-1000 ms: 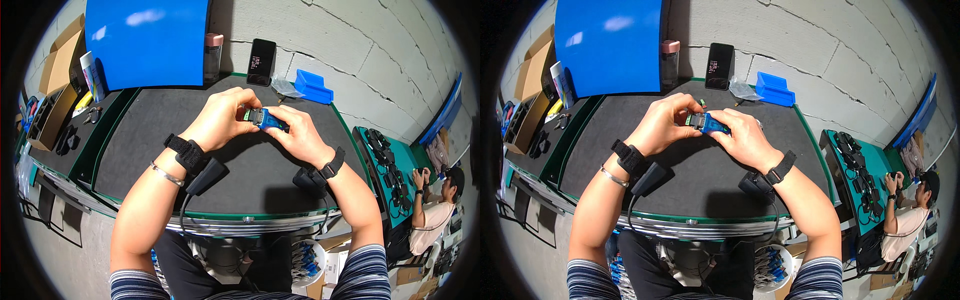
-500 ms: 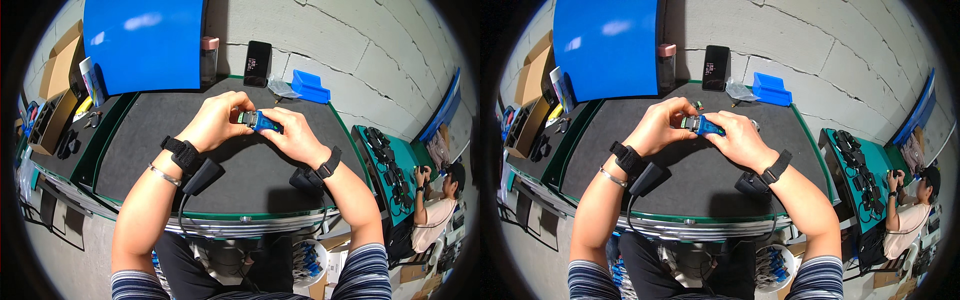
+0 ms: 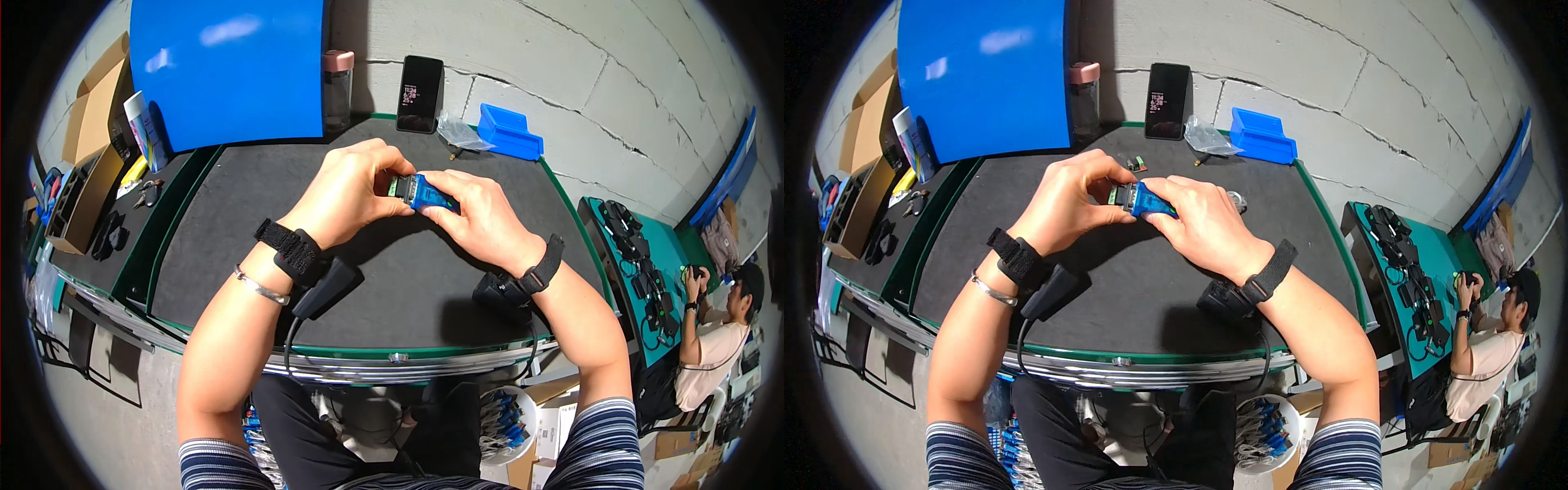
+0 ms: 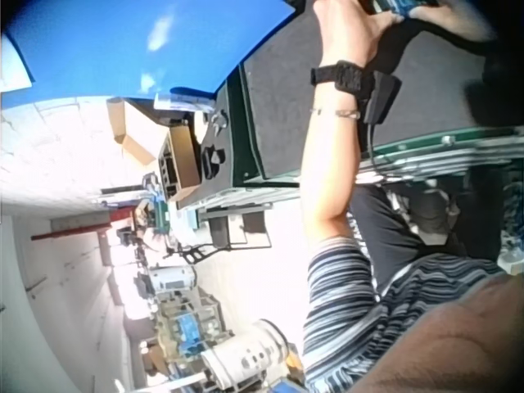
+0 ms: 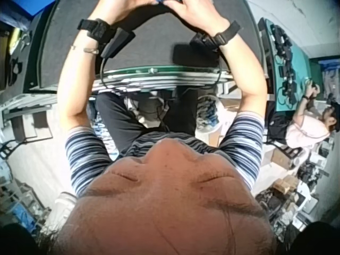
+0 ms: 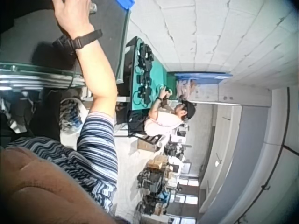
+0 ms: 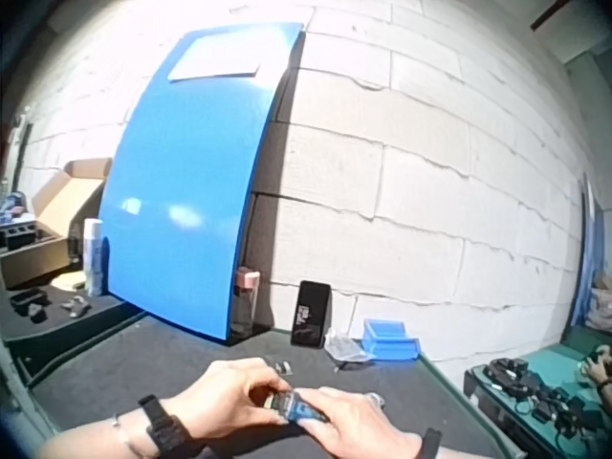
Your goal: Assembling and inspecting blue electronic cable connectors at a workbench.
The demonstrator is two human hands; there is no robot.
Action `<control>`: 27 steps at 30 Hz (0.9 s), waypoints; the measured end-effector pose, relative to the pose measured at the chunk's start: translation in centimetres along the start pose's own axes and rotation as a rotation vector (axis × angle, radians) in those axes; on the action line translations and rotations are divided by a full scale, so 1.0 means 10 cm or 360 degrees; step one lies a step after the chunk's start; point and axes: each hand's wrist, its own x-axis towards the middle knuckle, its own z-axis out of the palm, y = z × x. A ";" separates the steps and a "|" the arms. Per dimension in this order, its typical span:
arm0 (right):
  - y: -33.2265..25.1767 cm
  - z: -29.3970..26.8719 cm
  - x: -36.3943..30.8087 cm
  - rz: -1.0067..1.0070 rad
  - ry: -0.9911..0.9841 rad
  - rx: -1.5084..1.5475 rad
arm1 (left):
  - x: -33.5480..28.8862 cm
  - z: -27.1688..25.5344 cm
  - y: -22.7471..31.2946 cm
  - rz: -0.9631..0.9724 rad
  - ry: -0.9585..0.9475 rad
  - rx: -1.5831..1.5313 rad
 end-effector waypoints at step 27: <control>0.25 -0.40 0.16 0.0357 0.0567 0.2300 | -0.01 0.10 -0.12 -0.0474 -0.0874 -0.0590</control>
